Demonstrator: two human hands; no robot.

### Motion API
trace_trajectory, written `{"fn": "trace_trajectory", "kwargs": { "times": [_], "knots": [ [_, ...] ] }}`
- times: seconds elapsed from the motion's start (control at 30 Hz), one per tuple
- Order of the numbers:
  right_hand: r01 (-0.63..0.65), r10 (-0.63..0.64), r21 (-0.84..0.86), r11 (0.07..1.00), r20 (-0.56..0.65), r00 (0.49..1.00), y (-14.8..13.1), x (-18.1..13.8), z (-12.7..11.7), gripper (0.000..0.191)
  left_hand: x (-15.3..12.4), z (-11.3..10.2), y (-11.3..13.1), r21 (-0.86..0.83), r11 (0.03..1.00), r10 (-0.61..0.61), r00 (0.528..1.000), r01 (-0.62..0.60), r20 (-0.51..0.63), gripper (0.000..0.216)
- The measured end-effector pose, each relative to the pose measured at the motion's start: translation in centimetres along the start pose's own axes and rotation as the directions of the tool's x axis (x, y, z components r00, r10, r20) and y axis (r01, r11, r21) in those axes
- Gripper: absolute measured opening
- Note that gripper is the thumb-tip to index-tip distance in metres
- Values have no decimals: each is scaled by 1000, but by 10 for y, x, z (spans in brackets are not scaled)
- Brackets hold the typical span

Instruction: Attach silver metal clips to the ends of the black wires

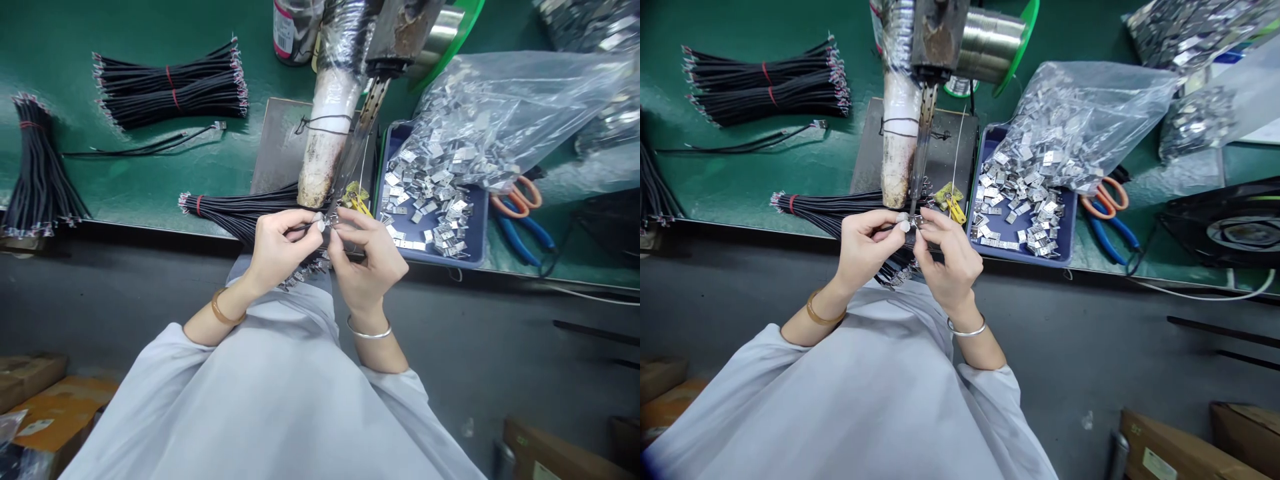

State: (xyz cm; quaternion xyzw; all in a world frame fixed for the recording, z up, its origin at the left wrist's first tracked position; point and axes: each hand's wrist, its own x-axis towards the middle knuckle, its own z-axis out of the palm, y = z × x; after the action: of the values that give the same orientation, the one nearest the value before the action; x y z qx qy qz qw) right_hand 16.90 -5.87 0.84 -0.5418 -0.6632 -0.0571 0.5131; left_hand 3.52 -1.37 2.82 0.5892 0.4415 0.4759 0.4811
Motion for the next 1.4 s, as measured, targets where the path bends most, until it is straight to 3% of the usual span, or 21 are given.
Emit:
{"fn": "trace_trajectory", "kwargs": {
  "times": [0.13, 0.33, 0.63, 0.8, 1.03, 1.27, 1.4],
  "knots": [
    [-1, 1, -3, 1000, -4, 1000, -3, 1, 0, 12, 1, 0, 1, -3, 1000, 3, 1000, -3, -20, 18],
    [31, -31, -27, 999, 17, 999, -1, -4, -3, 15, 0, -2, 1, 21, 998, -61, 996, 60, 62, 16],
    [-30, 30, 11, 999, 12, 999, -2, -1, -1, 14, -4, -2, -1, 26, 1000, -18, 999, 17, 50, 16],
    [-20, 20, 10, 1000, -4, 1000, -4, 3, -1, 15, -3, 0, 0, 31, 998, 48, 999, -48, -16, 16],
    [54, -53, -20, 998, 41, 998, -3, -2, -5, 16, -3, -3, 1, 44, 997, -62, 996, 60, 56, 14],
    [-8, 8, 18, 1000, 4, 1000, -4, 2, -2, 16, -1, -2, 4, 31, 999, -20, 999, 19, 37, 15],
    [55, -55, 3, 998, -13, 998, -3, 0, -2, 17, 0, -3, 3, 36, 999, -30, 998, 28, 52, 15]
  ]
}}
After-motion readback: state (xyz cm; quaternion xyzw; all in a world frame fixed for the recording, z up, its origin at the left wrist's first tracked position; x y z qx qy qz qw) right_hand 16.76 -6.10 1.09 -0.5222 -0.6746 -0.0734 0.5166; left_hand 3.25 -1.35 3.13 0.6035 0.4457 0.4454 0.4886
